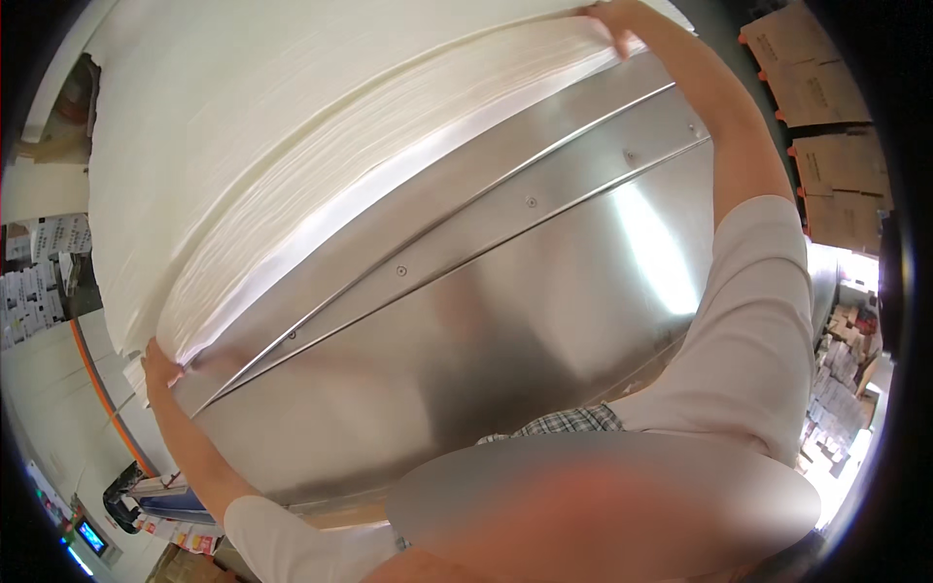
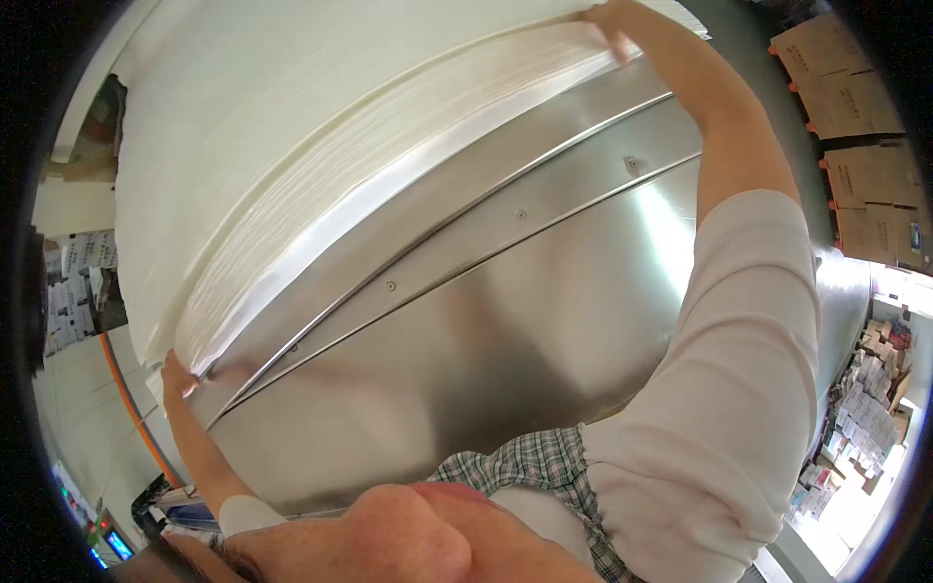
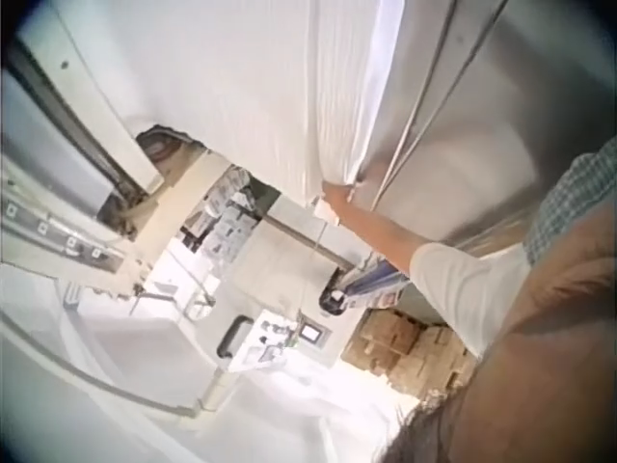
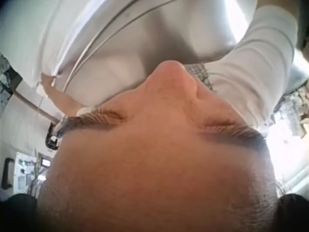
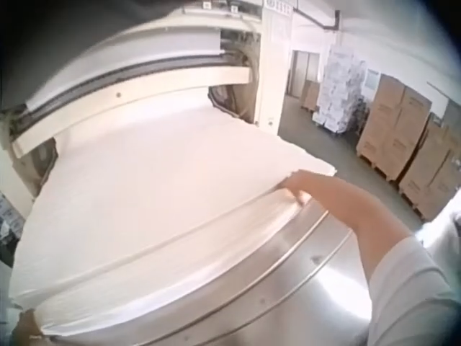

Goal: The person is taking batches of white paper sheets from a large stack, aligning them, and placing them onto a processing machine.

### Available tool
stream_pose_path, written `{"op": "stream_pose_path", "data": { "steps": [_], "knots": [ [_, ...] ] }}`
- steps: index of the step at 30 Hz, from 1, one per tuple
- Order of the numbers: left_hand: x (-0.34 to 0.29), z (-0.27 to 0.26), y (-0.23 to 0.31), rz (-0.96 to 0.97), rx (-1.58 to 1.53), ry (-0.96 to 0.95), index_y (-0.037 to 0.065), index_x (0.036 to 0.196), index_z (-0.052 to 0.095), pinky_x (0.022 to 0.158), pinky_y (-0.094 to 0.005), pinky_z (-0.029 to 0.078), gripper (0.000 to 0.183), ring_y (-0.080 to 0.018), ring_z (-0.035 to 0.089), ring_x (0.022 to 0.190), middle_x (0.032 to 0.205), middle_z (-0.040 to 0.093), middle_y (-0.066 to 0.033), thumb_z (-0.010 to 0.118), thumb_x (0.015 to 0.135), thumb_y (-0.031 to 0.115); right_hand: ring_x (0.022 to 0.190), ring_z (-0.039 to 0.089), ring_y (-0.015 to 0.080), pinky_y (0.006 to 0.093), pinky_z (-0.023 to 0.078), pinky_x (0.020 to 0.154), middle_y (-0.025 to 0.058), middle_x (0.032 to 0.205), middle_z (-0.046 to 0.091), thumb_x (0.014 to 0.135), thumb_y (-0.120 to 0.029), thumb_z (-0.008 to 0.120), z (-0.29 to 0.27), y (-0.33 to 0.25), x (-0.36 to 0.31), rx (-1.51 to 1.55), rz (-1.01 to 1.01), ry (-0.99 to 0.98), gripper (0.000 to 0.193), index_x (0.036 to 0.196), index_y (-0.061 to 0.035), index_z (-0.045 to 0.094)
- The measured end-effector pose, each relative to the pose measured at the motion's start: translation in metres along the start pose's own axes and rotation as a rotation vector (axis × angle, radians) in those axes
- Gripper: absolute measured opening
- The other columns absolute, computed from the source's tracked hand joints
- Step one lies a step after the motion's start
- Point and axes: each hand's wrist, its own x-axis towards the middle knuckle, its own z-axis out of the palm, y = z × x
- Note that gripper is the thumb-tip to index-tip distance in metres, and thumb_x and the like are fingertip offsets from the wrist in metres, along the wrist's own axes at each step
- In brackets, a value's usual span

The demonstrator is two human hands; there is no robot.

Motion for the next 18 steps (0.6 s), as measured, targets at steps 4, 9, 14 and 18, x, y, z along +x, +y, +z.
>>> {"op": "stream_pose_path", "data": {
  "steps": [4, 9, 14, 18],
  "knots": [
    [0.005, 0.018, 0.000, 0.066, -0.063, 0.143, 0.006, 0.127, 0.031, 0.095, -0.0413, 0.036, 0.098, -0.0367, 0.045, 0.110, 0.117, 0.049, -0.0180, 0.077, 0.040, 0.009, 0.119, 0.038, 0.0330, 0.0425, 0.028, 0.103, 0.0083, 0.126, 0.044, 0.048, -0.013, 0.078, 0.046, 0.053, -0.017, -0.101, 0.463, -0.250, 0.086, 0.126, -0.0271, 0.042],
    [-0.003, 0.040, -0.025, 0.167, -0.166, 0.353, 0.005, 0.121, 0.041, 0.094, -0.0408, 0.035, 0.084, -0.0361, 0.045, 0.109, 0.116, 0.051, -0.0167, 0.074, 0.044, 0.006, 0.119, 0.036, 0.0365, 0.0445, 0.033, 0.100, 0.0089, 0.128, 0.037, 0.052, -0.012, 0.076, 0.041, 0.007, -0.015, 0.154, 0.646, 0.071, 0.079, 0.123, -0.0268, 0.044],
    [0.007, 0.054, -0.012, 0.172, -0.213, 0.600, 0.008, 0.120, 0.041, 0.098, -0.0439, 0.029, 0.076, -0.0337, 0.041, 0.114, 0.121, 0.047, -0.0144, 0.072, 0.051, 0.011, 0.118, 0.034, 0.0390, 0.0458, 0.035, 0.097, 0.0126, 0.130, 0.034, 0.056, -0.015, 0.075, 0.064, 0.048, -0.064, 0.470, 0.331, 0.481, 0.071, 0.121, -0.0236, 0.046],
    [-0.016, 0.030, -0.037, 0.094, -0.188, 0.712, 0.007, 0.118, 0.044, 0.097, -0.0425, 0.031, 0.072, -0.0336, 0.043, 0.112, 0.119, 0.049, -0.0146, 0.072, 0.052, 0.012, 0.117, 0.031, 0.0398, 0.0452, 0.036, 0.096, 0.0160, 0.130, 0.032, 0.058, -0.020, 0.074, 0.023, 0.014, -0.052, 0.115, 0.853, 0.466, 0.064, 0.117, -0.0187, 0.048]
  ]
}}
